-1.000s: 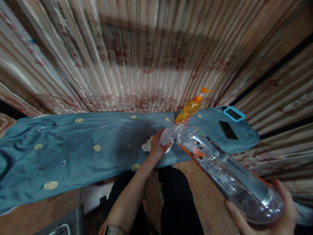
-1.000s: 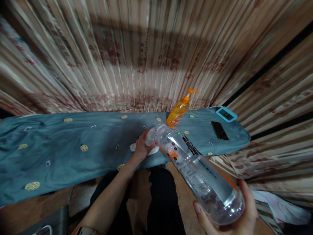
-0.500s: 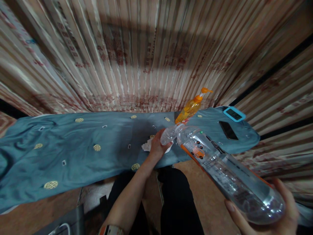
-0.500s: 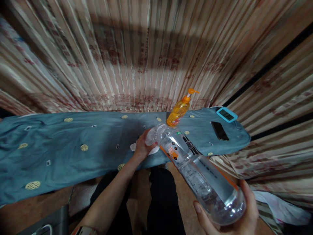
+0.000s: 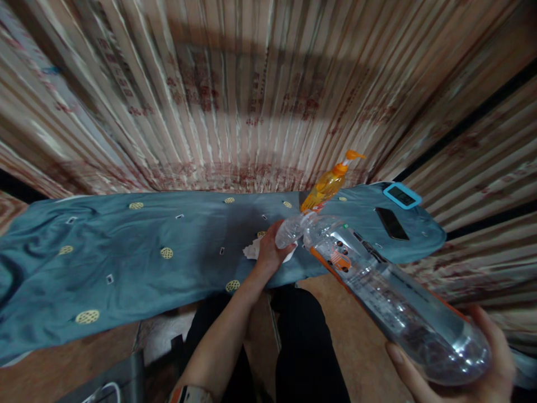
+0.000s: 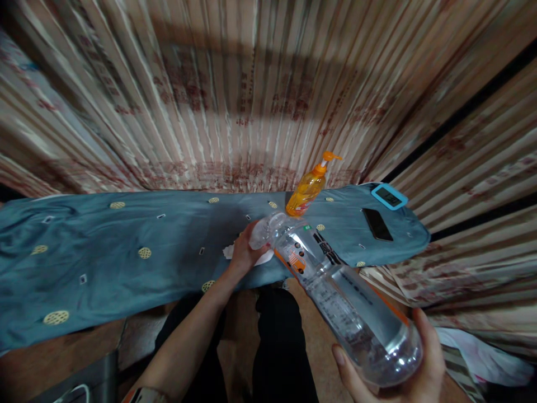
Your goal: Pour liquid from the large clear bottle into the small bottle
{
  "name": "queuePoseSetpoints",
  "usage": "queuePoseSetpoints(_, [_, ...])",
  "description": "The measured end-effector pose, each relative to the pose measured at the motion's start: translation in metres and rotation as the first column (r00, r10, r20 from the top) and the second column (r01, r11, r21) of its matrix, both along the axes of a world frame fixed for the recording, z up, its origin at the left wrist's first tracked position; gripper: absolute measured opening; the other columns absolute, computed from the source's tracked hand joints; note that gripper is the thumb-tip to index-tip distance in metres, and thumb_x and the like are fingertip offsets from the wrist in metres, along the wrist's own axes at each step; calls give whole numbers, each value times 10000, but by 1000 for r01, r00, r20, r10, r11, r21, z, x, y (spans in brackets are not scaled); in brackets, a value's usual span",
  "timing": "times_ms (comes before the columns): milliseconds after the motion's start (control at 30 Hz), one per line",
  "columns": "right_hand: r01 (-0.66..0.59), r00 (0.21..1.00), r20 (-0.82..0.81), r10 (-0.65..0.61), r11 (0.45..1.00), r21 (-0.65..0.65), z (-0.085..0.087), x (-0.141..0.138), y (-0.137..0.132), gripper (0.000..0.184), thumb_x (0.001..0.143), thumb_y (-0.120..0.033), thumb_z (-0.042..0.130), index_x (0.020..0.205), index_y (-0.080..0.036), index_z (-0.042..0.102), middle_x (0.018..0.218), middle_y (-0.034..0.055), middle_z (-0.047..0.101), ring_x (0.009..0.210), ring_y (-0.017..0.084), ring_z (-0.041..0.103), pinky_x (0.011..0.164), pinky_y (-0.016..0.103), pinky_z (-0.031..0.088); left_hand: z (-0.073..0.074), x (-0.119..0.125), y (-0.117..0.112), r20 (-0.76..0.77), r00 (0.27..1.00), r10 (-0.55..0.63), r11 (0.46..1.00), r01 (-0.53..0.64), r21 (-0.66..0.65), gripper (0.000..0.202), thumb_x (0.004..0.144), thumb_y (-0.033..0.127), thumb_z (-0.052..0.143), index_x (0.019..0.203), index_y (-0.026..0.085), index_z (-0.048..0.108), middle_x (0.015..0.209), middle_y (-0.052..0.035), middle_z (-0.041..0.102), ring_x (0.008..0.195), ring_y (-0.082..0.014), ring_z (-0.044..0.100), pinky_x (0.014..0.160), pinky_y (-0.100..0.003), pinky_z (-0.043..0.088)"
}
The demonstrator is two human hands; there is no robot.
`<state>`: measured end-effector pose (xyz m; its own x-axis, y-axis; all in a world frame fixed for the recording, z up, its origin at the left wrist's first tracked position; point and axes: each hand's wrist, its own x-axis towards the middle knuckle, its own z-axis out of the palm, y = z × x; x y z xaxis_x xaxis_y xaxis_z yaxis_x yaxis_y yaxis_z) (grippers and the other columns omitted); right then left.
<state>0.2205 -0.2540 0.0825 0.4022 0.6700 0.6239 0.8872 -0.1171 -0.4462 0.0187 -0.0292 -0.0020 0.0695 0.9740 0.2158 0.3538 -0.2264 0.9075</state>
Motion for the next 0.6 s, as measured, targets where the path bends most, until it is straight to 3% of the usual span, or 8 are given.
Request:
queuePoseSetpoints(400, [21,999,-29,-22,1000,-23,6,-5,0,1142,639,-662,785,1562,-186,309,1407,236,524,1170,515,573,921,789,425,1,1,0,-2,1000,13,1000,-13,-1,621,669,148,821,1244,211,594,1235,-73,717,1147,-269,684,1024,-397,537])
queuePoseSetpoints(600, [-20,998,-57,20,1000,6,6,-7,1,1110,664,-629,783,1562,-181,308,1450,227,486,1241,497,528,1007,786,361,2,0,0,8,1000,8,1000,-8,2,618,669,143,819,1244,189,597,1233,-90,716,1146,-273,684,1028,-404,536])
